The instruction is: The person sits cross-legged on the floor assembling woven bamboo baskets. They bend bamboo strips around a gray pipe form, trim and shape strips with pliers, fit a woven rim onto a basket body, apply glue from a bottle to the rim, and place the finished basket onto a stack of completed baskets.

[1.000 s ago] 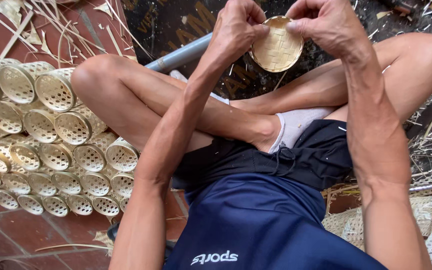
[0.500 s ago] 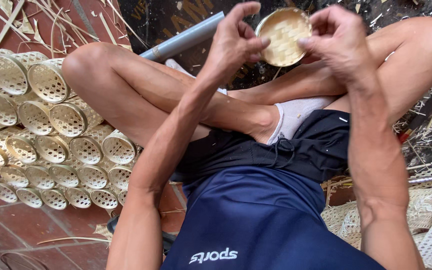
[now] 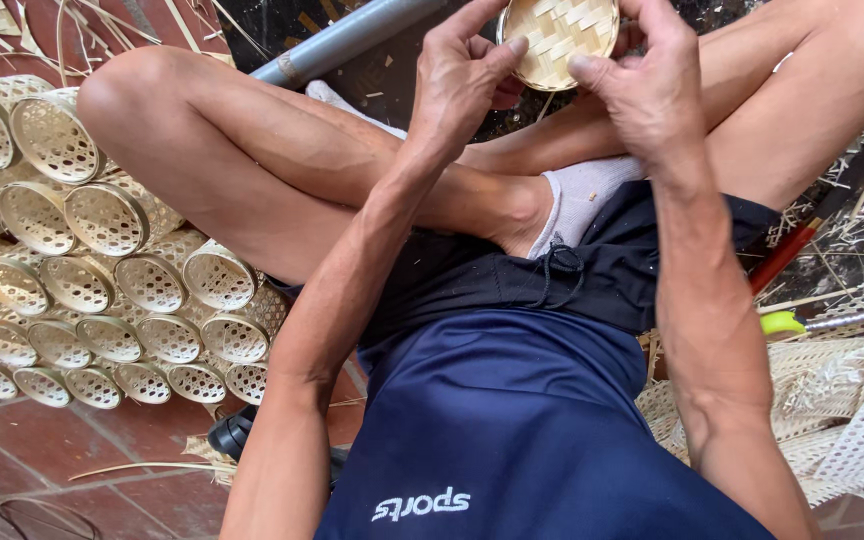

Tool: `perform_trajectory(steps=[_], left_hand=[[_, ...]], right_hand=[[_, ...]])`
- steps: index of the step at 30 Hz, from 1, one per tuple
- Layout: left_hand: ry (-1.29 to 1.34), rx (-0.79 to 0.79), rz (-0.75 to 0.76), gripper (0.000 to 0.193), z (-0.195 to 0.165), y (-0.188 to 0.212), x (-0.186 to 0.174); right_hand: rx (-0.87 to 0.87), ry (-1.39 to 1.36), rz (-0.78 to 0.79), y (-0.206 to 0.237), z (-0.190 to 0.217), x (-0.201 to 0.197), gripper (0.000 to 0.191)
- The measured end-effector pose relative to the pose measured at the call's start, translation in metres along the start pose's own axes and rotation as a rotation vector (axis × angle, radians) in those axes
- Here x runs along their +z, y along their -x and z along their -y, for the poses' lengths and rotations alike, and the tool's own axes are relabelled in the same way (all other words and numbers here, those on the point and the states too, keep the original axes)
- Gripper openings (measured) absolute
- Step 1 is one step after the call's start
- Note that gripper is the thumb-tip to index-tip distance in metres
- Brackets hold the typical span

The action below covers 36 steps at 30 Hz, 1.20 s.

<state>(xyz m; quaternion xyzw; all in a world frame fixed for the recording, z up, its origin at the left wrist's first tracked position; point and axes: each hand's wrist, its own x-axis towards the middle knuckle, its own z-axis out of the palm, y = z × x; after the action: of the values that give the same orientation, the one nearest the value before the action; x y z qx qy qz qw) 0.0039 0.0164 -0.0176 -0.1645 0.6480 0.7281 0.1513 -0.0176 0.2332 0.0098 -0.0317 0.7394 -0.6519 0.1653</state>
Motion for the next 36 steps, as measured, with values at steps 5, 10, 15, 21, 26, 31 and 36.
perform_trajectory(steps=[5,10,15,21,26,31,36], left_hand=[[0.086,0.01,0.009,0.051,0.008,-0.002,0.002],[0.051,-0.017,-0.07,0.052,0.01,-0.001,0.007],[0.007,-0.041,-0.109,0.052,0.0,0.001,0.01],[-0.229,0.074,-0.092,0.05,-0.005,-0.013,-0.009],[-0.413,0.273,-0.26,0.039,0.003,-0.025,-0.005],[-0.409,0.175,-0.21,0.039,0.001,-0.034,-0.009],[-0.355,0.174,-0.158,0.049,-0.02,-0.024,-0.012]], right_hand=[[0.035,-0.111,-0.095,0.006,-0.011,0.015,0.033],[0.072,-0.12,-0.109,0.004,-0.01,0.016,0.028],[0.067,-0.027,-0.102,0.0,0.007,0.018,0.024],[0.034,0.132,-0.113,-0.009,0.003,0.006,0.022],[-0.152,0.473,-0.14,-0.028,-0.019,0.004,0.022],[-0.011,0.347,-0.143,-0.037,-0.009,0.0,0.019],[-0.528,0.757,-0.118,-0.117,0.048,0.005,0.016]])
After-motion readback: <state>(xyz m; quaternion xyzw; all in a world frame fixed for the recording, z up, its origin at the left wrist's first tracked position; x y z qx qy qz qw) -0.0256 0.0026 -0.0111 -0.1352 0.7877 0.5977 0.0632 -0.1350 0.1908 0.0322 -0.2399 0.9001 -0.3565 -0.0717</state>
